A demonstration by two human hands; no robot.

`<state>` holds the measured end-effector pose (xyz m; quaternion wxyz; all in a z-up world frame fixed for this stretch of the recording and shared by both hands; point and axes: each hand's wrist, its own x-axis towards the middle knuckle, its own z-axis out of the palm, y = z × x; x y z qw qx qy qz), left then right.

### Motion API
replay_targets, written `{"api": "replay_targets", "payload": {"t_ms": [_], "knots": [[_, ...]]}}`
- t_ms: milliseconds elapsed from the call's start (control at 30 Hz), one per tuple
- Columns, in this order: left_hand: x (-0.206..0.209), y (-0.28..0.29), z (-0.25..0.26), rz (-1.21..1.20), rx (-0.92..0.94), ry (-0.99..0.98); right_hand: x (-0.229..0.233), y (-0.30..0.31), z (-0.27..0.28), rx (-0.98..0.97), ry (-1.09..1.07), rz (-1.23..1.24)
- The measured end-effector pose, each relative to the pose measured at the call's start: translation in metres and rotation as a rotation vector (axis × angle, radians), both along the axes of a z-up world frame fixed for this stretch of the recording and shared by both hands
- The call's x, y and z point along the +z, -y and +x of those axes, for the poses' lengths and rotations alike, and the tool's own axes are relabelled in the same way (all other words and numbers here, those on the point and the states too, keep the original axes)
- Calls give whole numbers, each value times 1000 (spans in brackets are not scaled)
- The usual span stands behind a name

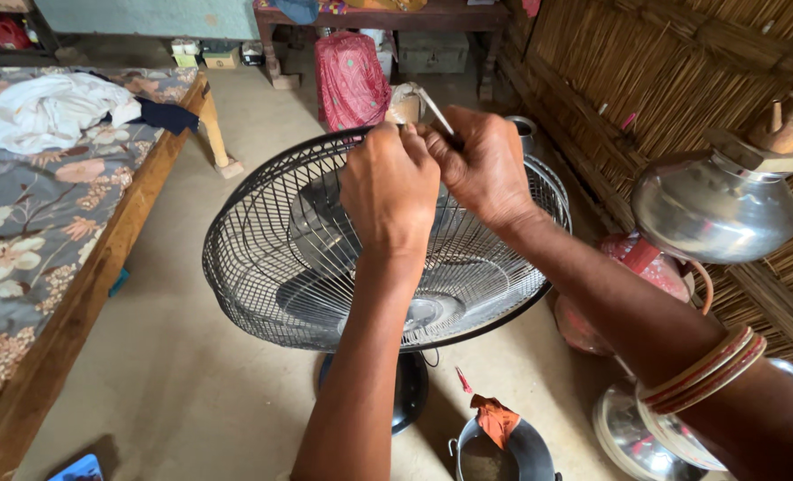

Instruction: The person uses a thin metal tool to adjust and secure the front grille of a standing fan. They manipulate the tool around the grille's edge and a red fabric piece, then reposition the grille on the fan.

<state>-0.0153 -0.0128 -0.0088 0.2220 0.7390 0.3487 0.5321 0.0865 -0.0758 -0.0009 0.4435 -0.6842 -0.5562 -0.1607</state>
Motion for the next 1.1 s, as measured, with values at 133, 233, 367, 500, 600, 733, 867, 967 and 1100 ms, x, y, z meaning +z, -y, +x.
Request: {"api": "replay_targets", "payload": {"t_ms": [133,233,367,500,600,733,867,967,1100], "knots": [[-2,5,0,-33,-37,119,7,5,8,188,-248,-84],[-4,8,0,-162,-88,237,11,8,10,255,-370,-139],[-8,14,0,-158,-215,443,12,8,10,287,-428,-145],[-8,16,4,-305,-287,427,10,9,11,350,-348,-53],[-9,12,13,-435,-355,528,11,14,13,353,-183,1],[-19,3,17,-608,-507,722,13,18,12,225,-80,-23],[-27,-7,14,-623,-650,821,10,17,13,278,37,31],[-25,-11,15,-600,-663,831,10,14,21,314,151,66],[-21,-6,22,-549,-543,780,-2,12,33,443,57,106]]}}
